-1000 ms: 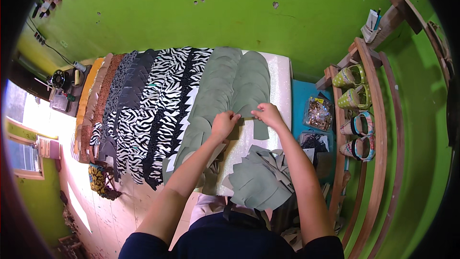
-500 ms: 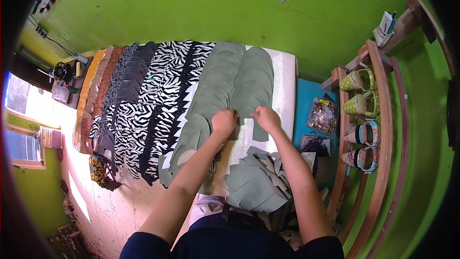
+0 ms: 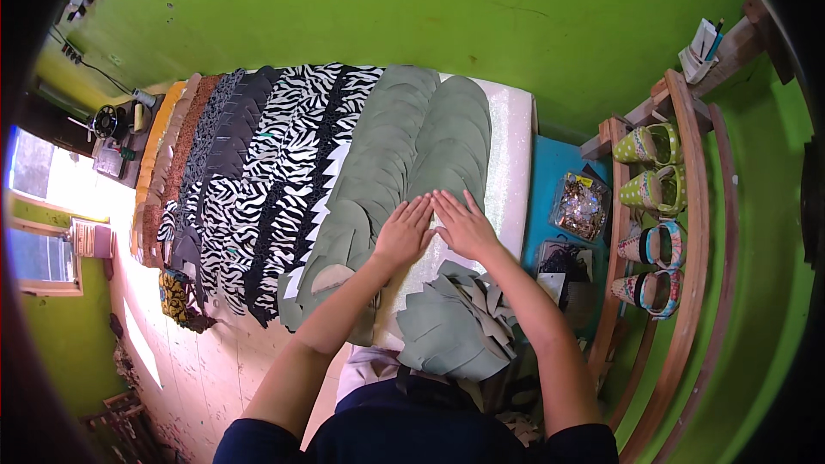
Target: Manually sort and stack cut leather or fabric pieces for shoe assembly.
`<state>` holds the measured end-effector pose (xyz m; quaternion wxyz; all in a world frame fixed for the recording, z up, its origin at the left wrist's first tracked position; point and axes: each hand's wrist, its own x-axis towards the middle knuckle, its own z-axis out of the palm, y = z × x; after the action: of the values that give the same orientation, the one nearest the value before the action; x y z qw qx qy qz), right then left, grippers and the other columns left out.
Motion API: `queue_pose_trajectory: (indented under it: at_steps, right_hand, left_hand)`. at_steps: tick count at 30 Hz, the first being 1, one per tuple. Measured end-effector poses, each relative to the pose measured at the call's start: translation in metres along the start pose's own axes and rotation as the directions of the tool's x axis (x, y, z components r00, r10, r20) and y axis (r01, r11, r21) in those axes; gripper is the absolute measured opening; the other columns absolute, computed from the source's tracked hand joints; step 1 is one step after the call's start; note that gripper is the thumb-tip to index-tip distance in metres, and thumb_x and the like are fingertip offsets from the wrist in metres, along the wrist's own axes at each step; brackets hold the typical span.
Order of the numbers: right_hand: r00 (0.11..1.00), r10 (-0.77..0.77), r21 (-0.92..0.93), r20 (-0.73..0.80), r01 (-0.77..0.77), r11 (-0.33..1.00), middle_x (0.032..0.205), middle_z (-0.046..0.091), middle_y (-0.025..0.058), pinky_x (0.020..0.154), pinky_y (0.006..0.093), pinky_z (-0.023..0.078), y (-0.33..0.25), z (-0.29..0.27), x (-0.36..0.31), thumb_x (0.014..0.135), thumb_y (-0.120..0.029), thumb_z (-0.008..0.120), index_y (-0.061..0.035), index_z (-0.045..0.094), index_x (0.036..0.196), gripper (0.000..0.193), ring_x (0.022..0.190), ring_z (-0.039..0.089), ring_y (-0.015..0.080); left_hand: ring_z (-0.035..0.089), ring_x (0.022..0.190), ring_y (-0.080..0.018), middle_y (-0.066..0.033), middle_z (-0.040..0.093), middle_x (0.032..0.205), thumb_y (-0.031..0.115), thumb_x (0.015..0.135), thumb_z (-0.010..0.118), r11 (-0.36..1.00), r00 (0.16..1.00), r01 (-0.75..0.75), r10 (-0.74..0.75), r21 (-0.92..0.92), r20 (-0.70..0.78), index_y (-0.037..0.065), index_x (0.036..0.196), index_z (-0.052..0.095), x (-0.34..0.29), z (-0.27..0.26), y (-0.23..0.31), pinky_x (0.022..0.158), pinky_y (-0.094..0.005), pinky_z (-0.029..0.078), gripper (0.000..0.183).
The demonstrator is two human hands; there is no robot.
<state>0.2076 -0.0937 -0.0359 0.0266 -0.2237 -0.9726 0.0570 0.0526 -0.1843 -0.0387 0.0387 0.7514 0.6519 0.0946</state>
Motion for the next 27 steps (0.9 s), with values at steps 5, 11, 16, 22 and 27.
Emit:
queue_pose_trajectory:
  at_steps: [5,11,16,22,27]
  right_hand:
    - [1.0,-0.008,0.009,0.013,0.008,1.0,0.14,0.03,0.0028,0.108,0.0425,0.014,0.009,-0.004,-0.01,0.089,-0.041,0.038,-0.0092,0.031,0.134,0.056,0.13,0.026,0.015]
    - [0.999,0.025,0.033,0.021,-0.026,0.999,0.141,0.03,0.0008,0.108,0.0431,0.013,0.014,-0.002,-0.014,0.089,-0.046,0.035,-0.0118,0.032,0.134,0.057,0.129,0.028,0.0129]
    - [0.999,0.027,0.033,0.017,-0.027,0.999,0.141,0.029,0.0008,0.108,0.0438,0.012,0.015,0.0,-0.014,0.09,-0.045,0.034,-0.0117,0.031,0.135,0.056,0.129,0.028,0.0129]
    - [1.0,0.025,0.058,0.005,-0.026,0.998,0.141,0.029,0.0012,0.108,0.043,0.013,0.015,-0.001,-0.013,0.091,-0.041,0.032,-0.0114,0.032,0.134,0.052,0.129,0.027,0.014]
    - [0.99,0.122,0.347,0.064,-0.137,0.928,0.138,0.035,0.005,0.107,0.0448,0.015,0.011,-0.02,-0.01,0.093,-0.036,0.03,-0.0085,0.037,0.131,0.048,0.129,0.028,0.019]
  left_hand:
    - [0.031,0.128,-0.0209,-0.0107,0.033,0.138,0.039,0.089,0.038,1.0,1.0,0.016,-0.016,-0.012,0.012,0.003,0.13,0.037,-0.005,-0.006,-0.005,0.105,-0.0367,0.021,0.055]
    - [0.03,0.128,-0.0194,-0.0095,0.031,0.139,0.043,0.089,0.037,0.998,0.997,0.057,-0.056,-0.018,0.051,0.004,0.131,0.036,-0.003,-0.008,-0.001,0.106,-0.0371,0.019,0.058]
    - [0.03,0.128,-0.0183,-0.0086,0.031,0.14,0.046,0.088,0.036,0.997,0.995,0.078,-0.076,-0.025,0.061,0.005,0.131,0.037,-0.002,-0.013,0.002,0.107,-0.0386,0.017,0.06]
    - [0.033,0.126,-0.0168,-0.006,0.035,0.137,0.043,0.087,0.038,0.995,0.991,0.103,-0.103,0.001,0.086,0.008,0.128,0.042,0.004,-0.016,-0.001,0.106,-0.0408,0.019,0.054]
    - [0.045,0.115,-0.0246,-0.0091,0.044,0.129,0.022,0.085,0.044,0.94,0.979,0.201,-0.198,-0.274,0.039,0.008,0.119,0.047,-0.003,-0.028,0.001,0.1,-0.0414,0.03,0.037]
